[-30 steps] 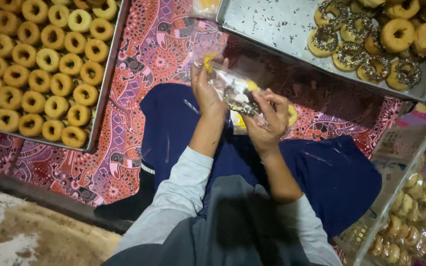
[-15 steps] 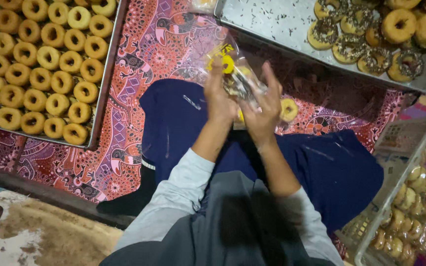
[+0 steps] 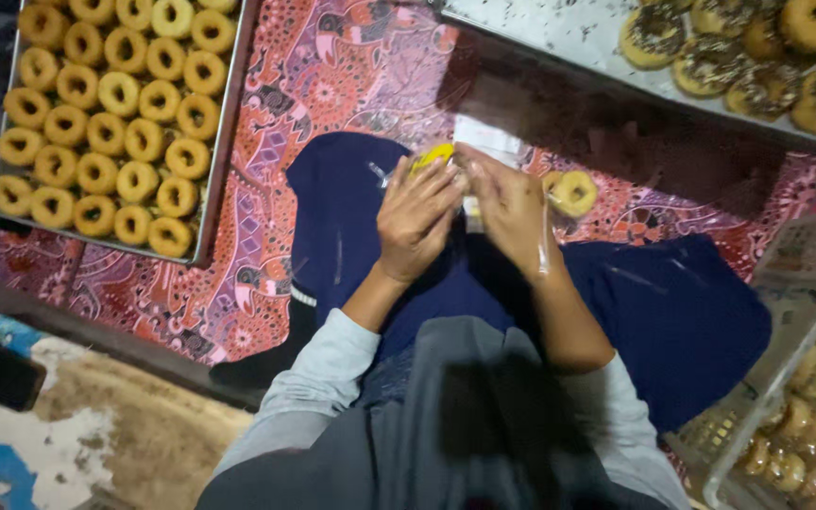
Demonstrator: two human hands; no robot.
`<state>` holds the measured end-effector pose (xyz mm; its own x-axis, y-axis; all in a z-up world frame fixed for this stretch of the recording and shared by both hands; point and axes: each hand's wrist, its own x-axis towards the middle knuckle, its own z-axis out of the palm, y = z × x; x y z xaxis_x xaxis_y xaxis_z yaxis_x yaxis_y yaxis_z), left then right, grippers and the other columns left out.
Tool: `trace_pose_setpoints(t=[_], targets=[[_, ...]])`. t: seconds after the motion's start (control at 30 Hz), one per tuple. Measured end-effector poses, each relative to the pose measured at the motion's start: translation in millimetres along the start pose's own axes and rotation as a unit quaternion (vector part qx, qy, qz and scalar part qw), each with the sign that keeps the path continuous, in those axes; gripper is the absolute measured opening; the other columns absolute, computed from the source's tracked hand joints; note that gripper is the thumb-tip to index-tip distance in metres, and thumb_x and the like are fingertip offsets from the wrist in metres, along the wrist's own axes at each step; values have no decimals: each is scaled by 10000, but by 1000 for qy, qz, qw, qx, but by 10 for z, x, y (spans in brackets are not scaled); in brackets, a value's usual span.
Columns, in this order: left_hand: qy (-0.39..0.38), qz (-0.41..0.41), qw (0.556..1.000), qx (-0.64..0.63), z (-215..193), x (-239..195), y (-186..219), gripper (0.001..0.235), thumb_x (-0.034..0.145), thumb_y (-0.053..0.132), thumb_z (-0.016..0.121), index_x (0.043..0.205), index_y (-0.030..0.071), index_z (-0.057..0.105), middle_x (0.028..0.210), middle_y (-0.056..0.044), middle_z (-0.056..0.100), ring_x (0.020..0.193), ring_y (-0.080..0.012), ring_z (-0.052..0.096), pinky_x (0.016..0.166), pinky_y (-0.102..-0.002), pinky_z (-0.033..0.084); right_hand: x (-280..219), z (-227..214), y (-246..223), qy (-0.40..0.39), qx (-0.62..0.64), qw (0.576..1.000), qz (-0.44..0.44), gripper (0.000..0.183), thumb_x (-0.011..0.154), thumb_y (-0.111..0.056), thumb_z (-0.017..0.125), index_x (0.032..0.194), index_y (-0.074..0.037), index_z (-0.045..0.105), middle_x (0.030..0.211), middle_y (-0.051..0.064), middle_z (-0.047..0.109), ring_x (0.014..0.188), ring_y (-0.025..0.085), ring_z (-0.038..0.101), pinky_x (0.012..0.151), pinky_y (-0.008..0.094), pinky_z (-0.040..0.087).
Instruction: The person sits on a patterned mat and packages donuts one by one. They pick donuts from metal trays, place them into clear plastic bags, and set the sealed bags into a white plastic crate.
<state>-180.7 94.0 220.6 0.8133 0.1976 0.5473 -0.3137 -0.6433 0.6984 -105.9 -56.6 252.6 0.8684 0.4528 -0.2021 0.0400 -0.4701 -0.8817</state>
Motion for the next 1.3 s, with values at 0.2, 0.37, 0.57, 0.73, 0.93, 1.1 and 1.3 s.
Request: trace_pose_setpoints(t=[0.2,0.37,0.57,0.73,0.93,1.1,1.3], targets=[[123,-245,931,-242,-366,-338,73,114,1042,59,661,1084,-18,733,1092,-128,773,1054,-197,725,993,-333,563,47,-12,-208,68,116,968,-211,173,1133,-112,611,1167,-31,759,1299,180,745,1204,263,697,1063,380,542],[139,-322,878,-326,-506,-469,-60,162,1061,80,623,1063,-53,715,1023,-124,776,910,-145,720,855,-284,576,-57,-24,-204,202,-58,963,-171,243,961,-133,715,1172,-13,723,1170,173,713,925,273,712,825,360,565],[173,-363,841,-362,-460,-542,-173,191,1048,105,621,1093,-64,699,1013,-145,773,936,-180,756,857,-291,606,-211,463,-257,-67,-119,948,-289,103,1022,-95,667,1030,-43,756,1013,136,747,891,285,717,790,369,561],[168,-369,844,-352,-472,-575,-237,208,1028,91,646,1143,-71,703,1039,-156,772,945,-187,758,856,-293,618,-147,428,-447,30,-115,953,-278,106,1009,-160,715,1014,-67,766,961,104,746,807,254,732,695,366,558],[158,-315,879,-322,-370,-606,-146,208,1039,96,647,1166,-59,703,1047,-144,771,961,-172,752,868,-285,608,-96,327,-464,7,-261,934,-244,229,846,-293,861,916,-81,807,764,119,699,653,288,671,575,388,500],[155,-332,883,-293,-358,-615,-169,200,1059,104,638,1128,-69,711,1003,-146,782,918,-166,752,835,-292,616,88,322,-248,-53,-144,961,-232,137,920,-205,796,939,-71,770,847,90,720,710,229,683,638,359,525],[181,-341,851,-356,-382,-628,-231,222,1055,119,620,1145,-73,685,1027,-153,765,949,-201,770,870,-321,635,-36,165,-409,311,-250,845,-357,348,986,-55,748,1269,93,609,1174,285,663,1082,390,676,899,397,577]])
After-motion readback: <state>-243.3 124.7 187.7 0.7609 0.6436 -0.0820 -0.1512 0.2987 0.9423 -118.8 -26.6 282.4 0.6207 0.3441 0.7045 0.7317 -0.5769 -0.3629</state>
